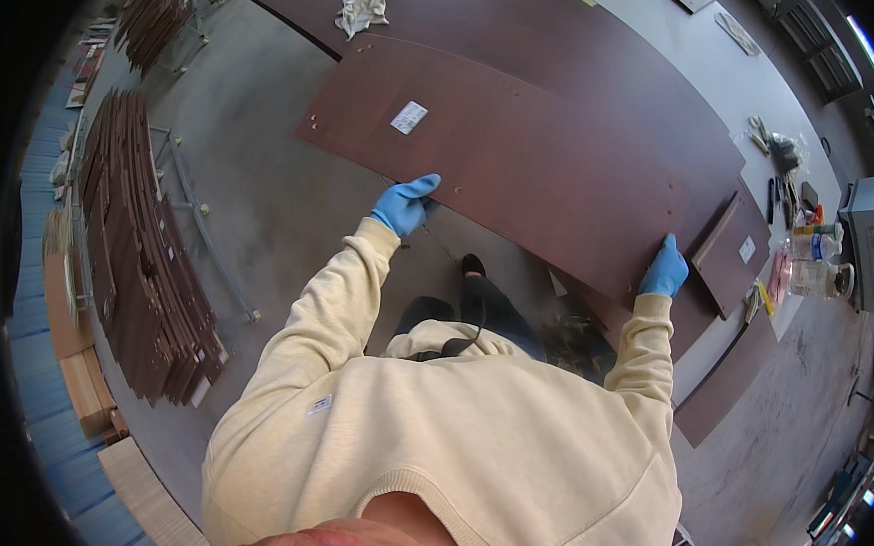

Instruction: The person wipes brown rectangular panels with a cloth, occasionally applying liquid from a bottle. They handle multiple panels one at a time, wiping each surface and then stacking them. The person also kneels to inspect the edges of a panel.

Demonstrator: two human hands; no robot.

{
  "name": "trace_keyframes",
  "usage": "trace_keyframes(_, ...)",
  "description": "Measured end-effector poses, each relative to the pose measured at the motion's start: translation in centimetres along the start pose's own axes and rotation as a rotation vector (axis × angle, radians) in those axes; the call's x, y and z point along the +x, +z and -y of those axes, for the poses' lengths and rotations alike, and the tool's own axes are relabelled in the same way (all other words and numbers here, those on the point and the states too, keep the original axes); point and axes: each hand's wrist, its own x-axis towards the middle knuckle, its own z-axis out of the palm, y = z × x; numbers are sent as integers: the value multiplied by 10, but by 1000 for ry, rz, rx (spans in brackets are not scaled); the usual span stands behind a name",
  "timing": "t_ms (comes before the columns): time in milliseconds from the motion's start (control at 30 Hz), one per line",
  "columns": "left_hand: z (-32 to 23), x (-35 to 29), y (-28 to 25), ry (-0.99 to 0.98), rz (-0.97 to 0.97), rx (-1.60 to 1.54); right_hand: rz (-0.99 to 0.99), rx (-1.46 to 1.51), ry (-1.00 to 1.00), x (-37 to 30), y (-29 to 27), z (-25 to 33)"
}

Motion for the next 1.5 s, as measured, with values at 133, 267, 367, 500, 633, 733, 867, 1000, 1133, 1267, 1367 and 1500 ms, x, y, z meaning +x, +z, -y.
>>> trace_keyframes(133,-35,40,-11,-128,-6,94,-143,-235,-30,-18,32,-4)
trace_keyframes(267,-44,81,-22,-235,92,168,-315,-647,-141,-6,32,-22)
trace_keyframes(367,-50,102,-35,-359,172,46,-462,-1091,-174,-26,62,-9)
trace_keyframes(500,-79,116,-14,-504,140,59,-730,-1094,-961,-59,162,84)
trace_keyframes(633,-96,125,-35,-677,220,25,-138,-765,-1371,-159,393,204)
trace_keyframes(733,-120,135,-47,-937,341,16,304,-669,-1443,-219,562,233)
trace_keyframes(867,-156,157,-65,-1226,464,-28,562,-485,-1292,-265,757,245)
trace_keyframes(1000,-194,160,-74,-1309,450,-21,368,-780,-1233,-268,862,209)
trace_keyframes(1133,-249,156,-86,-1238,367,91,531,-861,-1108,-259,901,200)
trace_keyframes(1267,-341,154,-83,-1016,260,541,688,-1004,-1048,-208,904,225)
trace_keyframes(1367,-423,165,-94,-756,47,895,481,-696,-678,-195,843,259)
trace_keyframes(1500,-450,191,-132,-468,16,1004,-197,-308,-943,-163,653,228)
